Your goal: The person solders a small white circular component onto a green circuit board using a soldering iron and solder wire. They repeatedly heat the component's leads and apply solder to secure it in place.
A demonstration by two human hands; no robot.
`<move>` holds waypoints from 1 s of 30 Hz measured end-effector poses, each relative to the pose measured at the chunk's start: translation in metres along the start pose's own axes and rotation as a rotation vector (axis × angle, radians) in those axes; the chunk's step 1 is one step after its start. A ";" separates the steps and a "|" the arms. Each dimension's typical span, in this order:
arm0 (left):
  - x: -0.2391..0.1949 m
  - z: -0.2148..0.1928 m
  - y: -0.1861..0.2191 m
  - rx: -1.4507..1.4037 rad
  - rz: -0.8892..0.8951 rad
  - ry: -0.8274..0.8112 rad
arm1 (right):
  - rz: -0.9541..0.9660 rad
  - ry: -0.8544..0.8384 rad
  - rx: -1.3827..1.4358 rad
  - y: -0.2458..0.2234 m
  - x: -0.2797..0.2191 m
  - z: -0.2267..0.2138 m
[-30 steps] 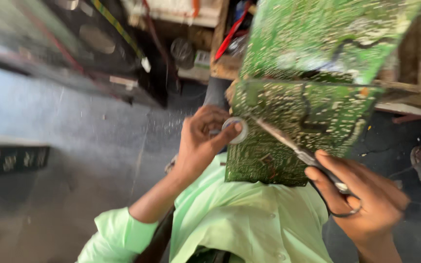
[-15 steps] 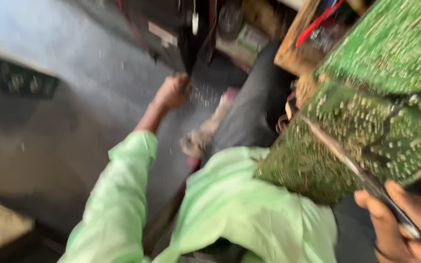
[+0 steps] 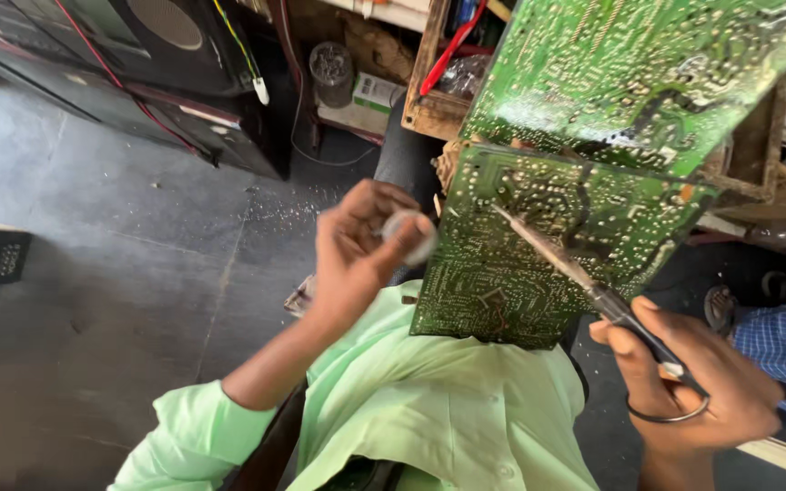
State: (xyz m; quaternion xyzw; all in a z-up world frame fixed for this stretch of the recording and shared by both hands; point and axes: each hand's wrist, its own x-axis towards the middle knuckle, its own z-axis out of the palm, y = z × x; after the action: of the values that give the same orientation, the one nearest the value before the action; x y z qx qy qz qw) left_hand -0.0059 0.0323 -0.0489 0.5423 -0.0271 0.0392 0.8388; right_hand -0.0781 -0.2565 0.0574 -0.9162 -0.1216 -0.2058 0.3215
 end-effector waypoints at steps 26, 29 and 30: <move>0.006 0.057 0.016 0.122 -0.161 0.142 | -0.196 0.095 0.042 0.008 -0.010 0.017; 0.007 0.057 0.015 0.093 -0.156 0.136 | -0.207 0.108 0.039 0.011 -0.009 0.020; 0.007 0.057 0.015 0.087 -0.156 0.133 | -0.214 0.113 0.030 0.012 -0.009 0.021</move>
State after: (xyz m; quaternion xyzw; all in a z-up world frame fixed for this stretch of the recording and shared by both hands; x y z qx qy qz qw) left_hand -0.0007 -0.0131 -0.0113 0.5748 0.0728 0.0110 0.8150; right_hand -0.0757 -0.2530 0.0323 -0.8800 -0.2036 -0.2882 0.3180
